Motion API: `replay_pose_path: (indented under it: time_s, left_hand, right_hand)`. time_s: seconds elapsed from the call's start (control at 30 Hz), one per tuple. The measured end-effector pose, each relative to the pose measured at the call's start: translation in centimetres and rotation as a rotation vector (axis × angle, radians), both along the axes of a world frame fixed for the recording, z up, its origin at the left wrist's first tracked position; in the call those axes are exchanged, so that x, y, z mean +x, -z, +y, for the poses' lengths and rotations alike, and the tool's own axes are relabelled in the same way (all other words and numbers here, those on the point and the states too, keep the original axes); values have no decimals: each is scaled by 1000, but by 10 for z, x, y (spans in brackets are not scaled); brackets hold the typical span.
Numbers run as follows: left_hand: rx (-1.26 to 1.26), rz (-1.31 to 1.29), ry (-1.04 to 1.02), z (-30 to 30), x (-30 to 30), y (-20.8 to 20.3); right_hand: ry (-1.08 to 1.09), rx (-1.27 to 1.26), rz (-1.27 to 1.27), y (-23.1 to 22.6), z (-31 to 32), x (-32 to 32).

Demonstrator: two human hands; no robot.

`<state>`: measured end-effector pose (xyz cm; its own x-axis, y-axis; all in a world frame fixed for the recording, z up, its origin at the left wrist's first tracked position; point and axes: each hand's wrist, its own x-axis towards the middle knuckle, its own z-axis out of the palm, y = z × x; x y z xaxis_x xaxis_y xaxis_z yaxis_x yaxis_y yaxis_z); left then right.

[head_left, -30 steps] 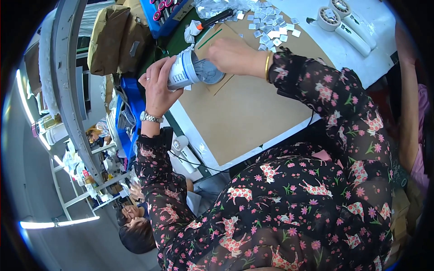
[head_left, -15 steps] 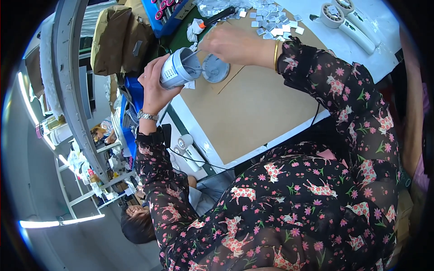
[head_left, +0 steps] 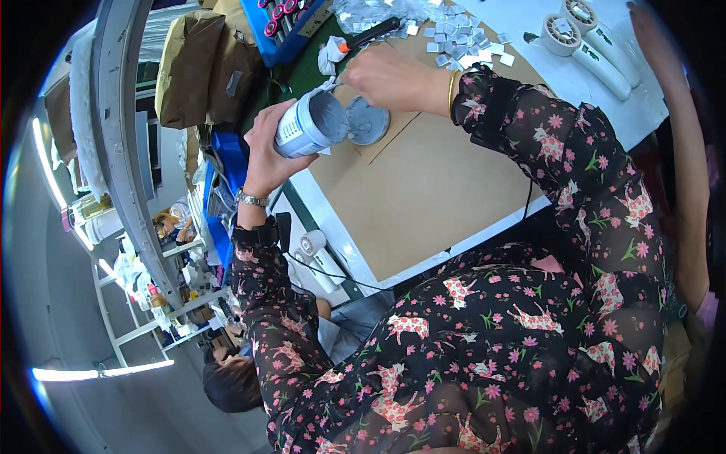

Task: Assemble small components and apply adhesive to the internal parts of a handheld electronic device on a production line.

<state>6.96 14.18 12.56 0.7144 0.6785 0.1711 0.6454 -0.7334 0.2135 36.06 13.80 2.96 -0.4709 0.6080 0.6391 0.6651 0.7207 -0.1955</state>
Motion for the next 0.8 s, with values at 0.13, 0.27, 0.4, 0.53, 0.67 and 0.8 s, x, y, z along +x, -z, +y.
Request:
replay_pose_path:
  time_s: [0.13,0.27,0.4,0.53,0.67,0.8]
  left_hand:
    - [62,14,-5,-2,-1,3]
    - [113,0,-25,-4,-3,5]
    - [162,2,-14,-2,1,10]
    - [203,-9,-20,-6,-5,15]
    - [269,2,-24,-8,1,20]
    - [334,19,-32,-7,-6,25]
  right_hand:
    - [46,-107,111,2,-8,-1]
    - [38,-301,226,7,-14,-2]
    - [22,-410,322,27,-10,0]
    - [-29,-549,256,25,-15,0]
    - [-79,-632,342,31,-22,5]
    - [-88,-758,355,33,-27,-1]
